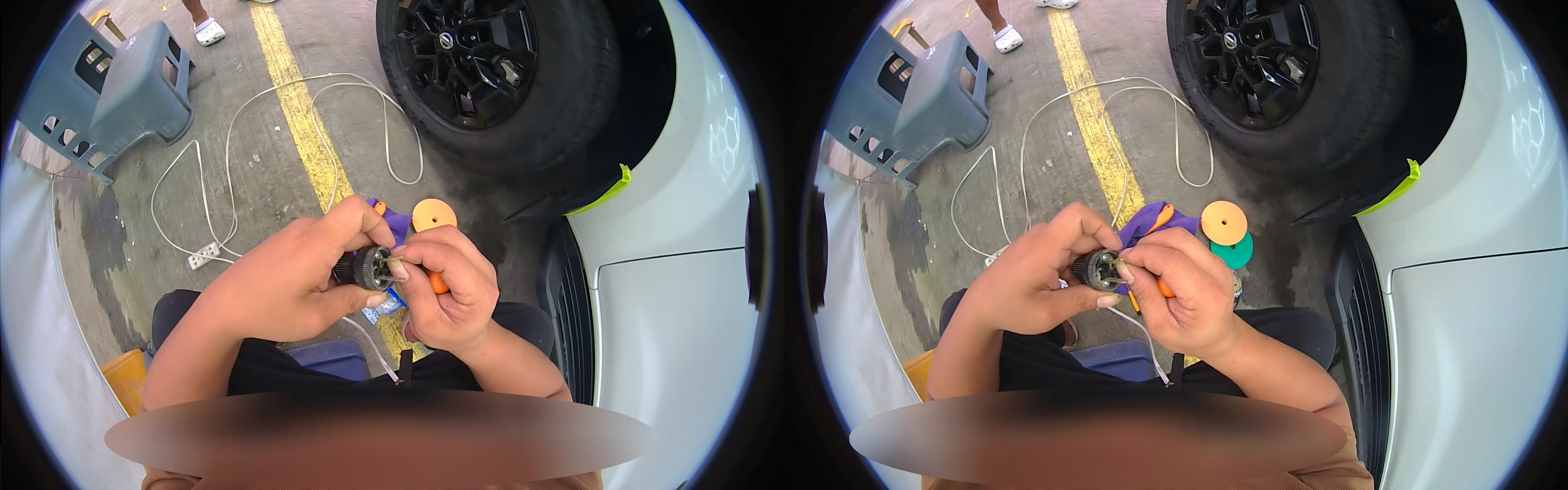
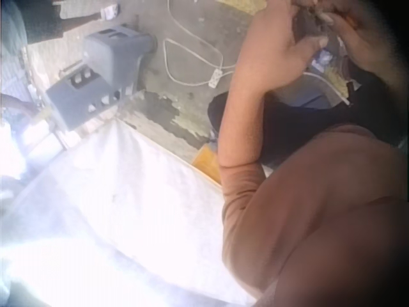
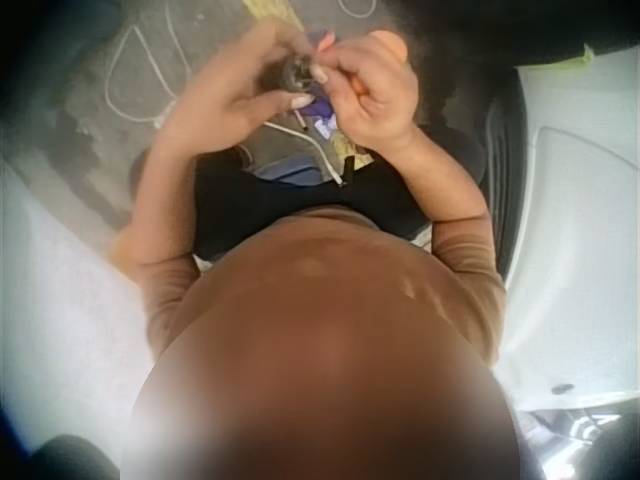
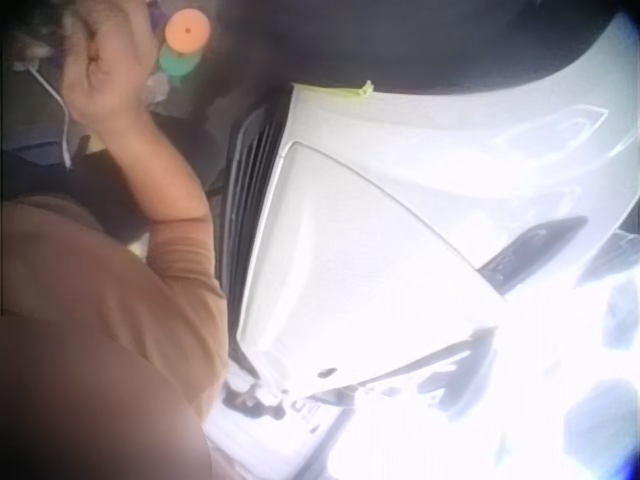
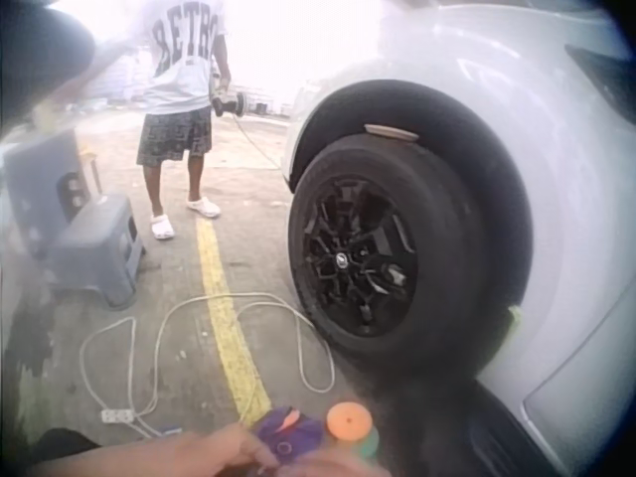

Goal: The person sits on the ground and uses a small screwdriver to manipulate components inside a small black cylindrical device. They then handle a white USB cable, using the screwdriver to adjust the connector end.

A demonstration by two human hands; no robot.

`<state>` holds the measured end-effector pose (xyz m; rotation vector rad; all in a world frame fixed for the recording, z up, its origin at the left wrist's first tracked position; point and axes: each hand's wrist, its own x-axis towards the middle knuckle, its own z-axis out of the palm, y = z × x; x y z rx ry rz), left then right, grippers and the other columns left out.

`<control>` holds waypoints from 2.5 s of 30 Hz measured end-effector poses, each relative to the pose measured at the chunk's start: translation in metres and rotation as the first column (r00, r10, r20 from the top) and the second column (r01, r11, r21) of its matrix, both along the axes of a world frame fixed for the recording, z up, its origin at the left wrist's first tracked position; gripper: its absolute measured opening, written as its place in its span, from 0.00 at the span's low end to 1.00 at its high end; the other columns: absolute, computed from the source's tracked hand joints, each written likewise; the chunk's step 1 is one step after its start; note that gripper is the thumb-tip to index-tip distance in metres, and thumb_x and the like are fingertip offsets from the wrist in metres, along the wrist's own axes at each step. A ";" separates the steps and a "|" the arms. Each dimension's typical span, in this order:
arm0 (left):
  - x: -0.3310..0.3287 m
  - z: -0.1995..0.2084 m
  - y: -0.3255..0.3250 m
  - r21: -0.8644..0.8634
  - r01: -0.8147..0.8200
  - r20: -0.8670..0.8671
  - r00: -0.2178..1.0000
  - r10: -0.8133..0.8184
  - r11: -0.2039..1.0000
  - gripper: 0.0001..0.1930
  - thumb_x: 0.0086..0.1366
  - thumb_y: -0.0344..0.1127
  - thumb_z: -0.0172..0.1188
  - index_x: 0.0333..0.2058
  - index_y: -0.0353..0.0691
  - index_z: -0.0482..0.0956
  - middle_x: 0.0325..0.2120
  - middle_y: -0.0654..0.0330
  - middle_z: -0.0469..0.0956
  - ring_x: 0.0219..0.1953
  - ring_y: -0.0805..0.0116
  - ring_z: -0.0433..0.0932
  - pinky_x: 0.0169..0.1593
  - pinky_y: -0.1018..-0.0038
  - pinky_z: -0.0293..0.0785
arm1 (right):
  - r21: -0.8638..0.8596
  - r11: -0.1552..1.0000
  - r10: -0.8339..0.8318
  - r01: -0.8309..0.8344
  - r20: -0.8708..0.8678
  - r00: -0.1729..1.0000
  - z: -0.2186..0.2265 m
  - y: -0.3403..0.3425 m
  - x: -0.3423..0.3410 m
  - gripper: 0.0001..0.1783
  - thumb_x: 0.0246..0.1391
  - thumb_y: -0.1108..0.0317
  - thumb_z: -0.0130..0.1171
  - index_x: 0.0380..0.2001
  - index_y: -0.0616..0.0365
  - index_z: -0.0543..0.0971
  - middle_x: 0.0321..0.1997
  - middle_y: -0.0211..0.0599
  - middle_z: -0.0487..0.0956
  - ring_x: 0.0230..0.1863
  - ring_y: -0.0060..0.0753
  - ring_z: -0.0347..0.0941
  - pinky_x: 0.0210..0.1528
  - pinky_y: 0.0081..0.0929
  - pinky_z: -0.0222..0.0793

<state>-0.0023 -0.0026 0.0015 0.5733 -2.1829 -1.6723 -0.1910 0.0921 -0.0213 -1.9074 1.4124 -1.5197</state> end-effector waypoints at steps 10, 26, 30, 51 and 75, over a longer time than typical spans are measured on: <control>0.001 -0.001 -0.003 -0.125 0.058 -0.075 0.995 -0.068 0.990 0.25 0.57 0.26 0.71 0.49 0.37 0.66 0.37 0.55 0.83 0.36 0.65 0.83 0.35 0.74 0.75 | 0.059 0.993 0.100 -0.105 0.084 0.991 0.005 0.001 -0.009 0.06 0.49 0.83 0.67 0.32 0.66 0.83 0.32 0.40 0.80 0.30 0.31 0.78 0.31 0.22 0.72; 0.006 0.004 0.000 -0.090 0.062 0.007 0.998 -0.062 0.994 0.25 0.56 0.27 0.72 0.48 0.37 0.67 0.37 0.54 0.83 0.38 0.61 0.84 0.40 0.71 0.75 | 0.139 0.967 0.186 -0.213 0.185 0.965 0.010 0.003 -0.009 0.06 0.51 0.82 0.68 0.33 0.66 0.82 0.32 0.40 0.80 0.29 0.27 0.76 0.30 0.20 0.70; 0.003 0.002 0.001 -0.092 0.028 -0.106 0.994 -0.038 0.995 0.23 0.54 0.24 0.68 0.47 0.37 0.68 0.32 0.52 0.77 0.27 0.51 0.78 0.29 0.65 0.71 | 0.134 0.975 0.153 -0.177 0.168 0.974 0.009 0.004 -0.004 0.07 0.51 0.81 0.67 0.33 0.65 0.80 0.32 0.39 0.79 0.30 0.27 0.75 0.31 0.21 0.70; 0.002 -0.003 0.002 0.000 0.017 -0.183 0.983 -0.017 1.000 0.24 0.56 0.22 0.67 0.50 0.36 0.67 0.34 0.52 0.81 0.33 0.57 0.81 0.33 0.68 0.75 | -0.051 0.997 0.052 -0.050 0.051 0.997 0.003 0.004 -0.002 0.11 0.46 0.84 0.70 0.36 0.67 0.84 0.33 0.42 0.83 0.30 0.31 0.79 0.32 0.22 0.74; 0.005 -0.022 0.001 0.349 0.007 -0.282 0.954 0.098 0.937 0.26 0.59 0.24 0.66 0.53 0.33 0.64 0.39 0.41 0.78 0.32 0.68 0.79 0.37 0.75 0.79 | 0.783 0.497 -0.693 0.375 0.098 0.714 -0.183 -0.073 -0.115 0.18 0.48 0.74 0.54 0.46 0.60 0.77 0.41 0.47 0.82 0.43 0.44 0.78 0.44 0.36 0.72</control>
